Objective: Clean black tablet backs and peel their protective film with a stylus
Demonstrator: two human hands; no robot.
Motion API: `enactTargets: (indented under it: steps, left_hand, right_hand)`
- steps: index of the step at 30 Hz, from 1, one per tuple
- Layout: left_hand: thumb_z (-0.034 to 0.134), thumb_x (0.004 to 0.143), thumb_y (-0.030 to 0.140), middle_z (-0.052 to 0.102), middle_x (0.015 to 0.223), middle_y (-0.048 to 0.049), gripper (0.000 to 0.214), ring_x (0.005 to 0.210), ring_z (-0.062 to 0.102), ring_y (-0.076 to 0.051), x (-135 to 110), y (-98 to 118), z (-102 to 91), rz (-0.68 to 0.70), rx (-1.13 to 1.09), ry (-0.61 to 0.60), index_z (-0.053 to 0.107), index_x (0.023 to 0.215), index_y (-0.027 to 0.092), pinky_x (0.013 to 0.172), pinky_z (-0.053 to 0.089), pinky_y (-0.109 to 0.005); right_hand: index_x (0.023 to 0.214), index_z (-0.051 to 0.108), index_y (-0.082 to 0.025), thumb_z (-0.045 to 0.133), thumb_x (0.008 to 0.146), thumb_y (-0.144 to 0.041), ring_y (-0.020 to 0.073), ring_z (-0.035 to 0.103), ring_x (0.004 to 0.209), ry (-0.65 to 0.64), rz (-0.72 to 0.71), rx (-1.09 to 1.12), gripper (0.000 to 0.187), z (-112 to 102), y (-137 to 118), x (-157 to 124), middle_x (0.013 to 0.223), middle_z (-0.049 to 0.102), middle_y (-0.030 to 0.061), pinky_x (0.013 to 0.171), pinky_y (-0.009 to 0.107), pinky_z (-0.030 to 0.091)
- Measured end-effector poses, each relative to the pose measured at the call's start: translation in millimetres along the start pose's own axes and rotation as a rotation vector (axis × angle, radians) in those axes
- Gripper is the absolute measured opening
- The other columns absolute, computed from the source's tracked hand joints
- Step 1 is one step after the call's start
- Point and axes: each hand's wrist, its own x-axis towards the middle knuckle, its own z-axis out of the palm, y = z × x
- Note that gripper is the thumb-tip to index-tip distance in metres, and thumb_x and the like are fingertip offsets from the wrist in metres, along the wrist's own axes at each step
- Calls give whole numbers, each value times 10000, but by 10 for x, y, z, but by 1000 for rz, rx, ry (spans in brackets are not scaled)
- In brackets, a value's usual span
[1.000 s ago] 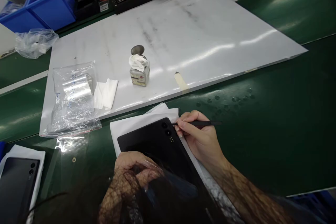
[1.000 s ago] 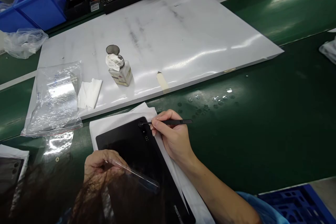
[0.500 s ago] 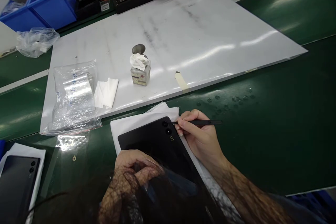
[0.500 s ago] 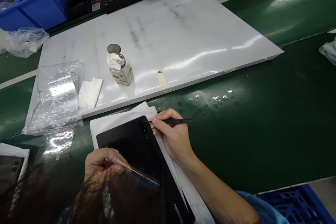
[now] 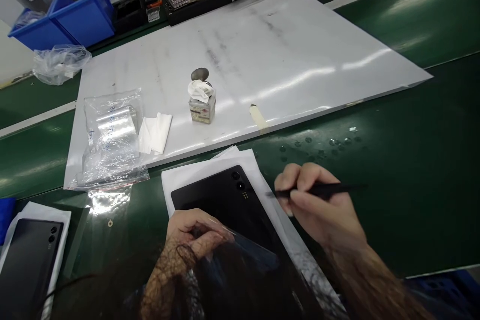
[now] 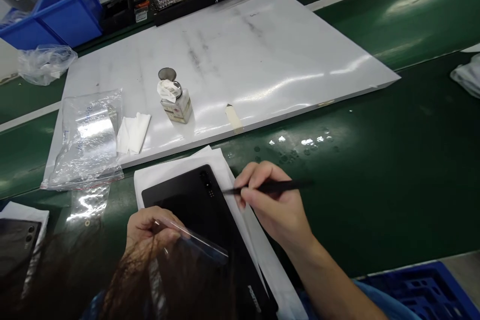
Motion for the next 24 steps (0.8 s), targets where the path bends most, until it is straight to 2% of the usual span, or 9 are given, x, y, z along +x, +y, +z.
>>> enactTargets:
  steps: [2,5,12,18,21,24]
  left_hand:
    - [735,652,217,766,623,-45,15,318,590,-106,0,-1,5,14,19,12,731,660,206,296,435,-171]
    - [753,634,211,761,601,-37,34,305,582,-102,0,-3,12,4,41,37,730,640,187,277,434,-166]
    - [758,636,198,767,595,-31,44,310,554,-92,11,21,13,30,47,21,718,649,183,271,429,-162]
    - [731,654,128,772,625,-35,58,303,566,-96,15,38,-19,17,61,-21,722,680,179,278,441,-176]
    - [733,649,123,772,614,-39,57,292,564,-97,18,30,-23,23,71,-16,721,672,173,272,429,-173]
    - [741,647,151,772,607,-37,39,263,555,-88,21,-6,-21,41,68,9,714,663,174,260,415,-161]
  right_hand:
    - [756,840,-328,1053,834,-366,173,655,538,-164,24,-91,229,-38,-135,-153,772,773,29,420,293,519]
    - [739,844,-337,1029,871,-396,203,682,592,-266,43,-201,235,-58,-247,-332,744,764,48,501,338,571]
    - [722,835,-330,1009,895,-435,216,689,611,-247,-5,-300,266,-35,-263,-378,739,780,64,549,356,581]
    - [715,842,-331,1017,872,-417,221,688,589,-240,-5,-277,251,-41,-255,-408,723,771,63,527,366,585]
    - [724,852,-342,1027,858,-377,228,685,583,-218,-13,-256,223,-42,-228,-418,728,773,67,503,370,583]
    - [770,882,-357,1014,867,-299,236,705,581,-255,-76,-238,174,-111,-164,-449,714,778,66,497,370,598]
